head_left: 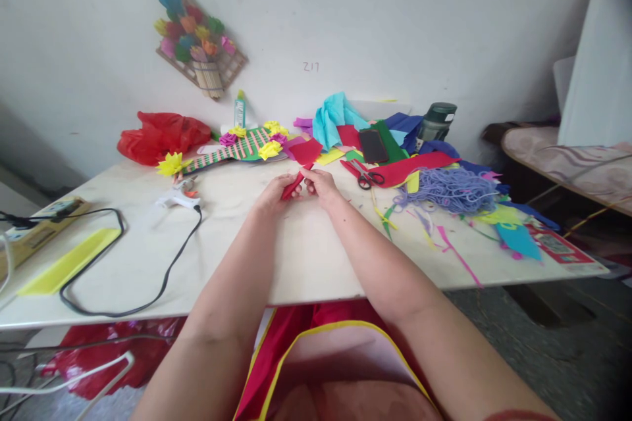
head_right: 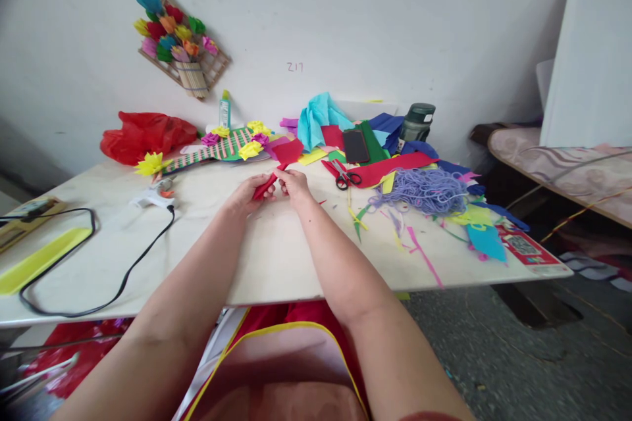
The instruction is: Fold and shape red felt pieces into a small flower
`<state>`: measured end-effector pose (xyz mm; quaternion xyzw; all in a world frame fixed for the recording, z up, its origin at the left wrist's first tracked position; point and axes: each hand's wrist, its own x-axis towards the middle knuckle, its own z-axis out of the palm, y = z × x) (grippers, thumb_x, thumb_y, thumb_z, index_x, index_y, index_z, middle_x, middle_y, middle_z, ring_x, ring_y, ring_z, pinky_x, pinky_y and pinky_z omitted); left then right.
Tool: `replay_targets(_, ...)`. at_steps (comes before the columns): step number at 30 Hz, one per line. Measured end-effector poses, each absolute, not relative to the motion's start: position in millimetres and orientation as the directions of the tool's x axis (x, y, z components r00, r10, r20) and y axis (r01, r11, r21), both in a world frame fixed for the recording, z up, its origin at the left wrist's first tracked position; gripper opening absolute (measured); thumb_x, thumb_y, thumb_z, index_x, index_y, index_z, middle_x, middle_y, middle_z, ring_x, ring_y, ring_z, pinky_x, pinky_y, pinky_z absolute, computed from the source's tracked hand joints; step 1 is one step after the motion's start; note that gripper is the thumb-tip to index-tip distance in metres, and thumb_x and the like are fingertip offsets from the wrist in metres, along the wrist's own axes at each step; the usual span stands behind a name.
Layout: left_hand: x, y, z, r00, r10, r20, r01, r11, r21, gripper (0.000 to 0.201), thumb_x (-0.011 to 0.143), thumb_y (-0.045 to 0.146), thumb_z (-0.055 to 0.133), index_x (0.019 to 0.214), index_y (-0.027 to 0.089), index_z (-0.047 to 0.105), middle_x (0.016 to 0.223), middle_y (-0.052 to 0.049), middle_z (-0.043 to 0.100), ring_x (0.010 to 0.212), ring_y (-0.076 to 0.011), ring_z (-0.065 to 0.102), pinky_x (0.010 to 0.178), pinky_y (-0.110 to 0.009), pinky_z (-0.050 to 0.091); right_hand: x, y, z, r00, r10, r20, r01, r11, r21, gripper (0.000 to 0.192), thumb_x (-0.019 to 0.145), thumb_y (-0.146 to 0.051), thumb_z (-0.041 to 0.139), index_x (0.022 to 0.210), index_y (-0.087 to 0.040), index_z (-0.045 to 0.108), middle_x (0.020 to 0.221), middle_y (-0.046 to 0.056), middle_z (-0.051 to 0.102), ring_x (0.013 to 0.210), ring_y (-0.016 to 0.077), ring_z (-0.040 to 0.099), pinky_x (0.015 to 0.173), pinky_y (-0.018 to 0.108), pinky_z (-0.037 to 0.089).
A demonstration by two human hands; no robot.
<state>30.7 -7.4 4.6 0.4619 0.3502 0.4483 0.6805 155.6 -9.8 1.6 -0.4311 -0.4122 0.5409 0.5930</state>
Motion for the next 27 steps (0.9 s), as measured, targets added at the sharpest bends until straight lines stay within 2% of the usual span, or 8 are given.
replay_targets(4,28.1,-11.0,11.1,0.380,0.909,-0.171,-0.301,0.297,0.906,0.020,0.082,0.020,0.045,0.071,0.012,0.059,0.046,0.001,0.048,0.036,-0.0059,0.038,0.045,-0.021,0.048,156.1,-10.9,2.6,-0.017,1.000,0.017,-0.315,0.011,-0.949,0.037,0.058,-0.047,0.072,0.062,-0.017,0.050,0.045,-0.008,0.045,0.034,0.0036,0.032,0.034,0.020,0.022)
replay_targets(13,23.9,-6.4,8.6,0.446,0.871,-0.206,-0.246,0.340,0.908,0.022,0.081,0.022,0.047,0.070,0.011,0.062,0.047,0.000,0.047,0.037,-0.0055,0.037,0.046,-0.021,0.049,153.3,-11.5,2.6,-0.029,0.998,0.063,-0.327,0.050,-0.944,0.038,0.061,-0.048,0.072,0.062,-0.017,0.050,0.041,-0.008,0.042,0.032,0.0028,0.029,0.033,0.019,0.021)
replay_targets(20,24.5,-6.4,8.0,0.434,0.877,-0.206,-0.234,0.330,0.914,0.025,0.082,0.021,0.044,0.067,0.011,0.062,0.046,-0.001,0.048,0.036,-0.0062,0.038,0.047,-0.023,0.051,152.5,-13.0,3.9,0.003,0.999,0.052,-0.305,0.051,-0.951,0.030,0.070,-0.038,0.065,0.059,-0.017,0.048,0.040,-0.008,0.041,0.031,0.0032,0.030,0.033,0.019,0.022)
replay_targets(27,24.5,-7.4,7.3,0.438,0.883,-0.166,-0.209,0.280,0.937,0.019,0.081,0.023,0.050,0.070,0.012,0.060,0.046,-0.001,0.050,0.035,-0.0066,0.040,0.046,-0.023,0.050,151.9,-13.1,3.7,0.034,0.999,0.041,-0.282,0.049,-0.958,0.026,0.072,-0.034,0.062,0.058,-0.016,0.048,0.038,-0.008,0.041,0.031,0.0032,0.029,0.033,0.019,0.021)
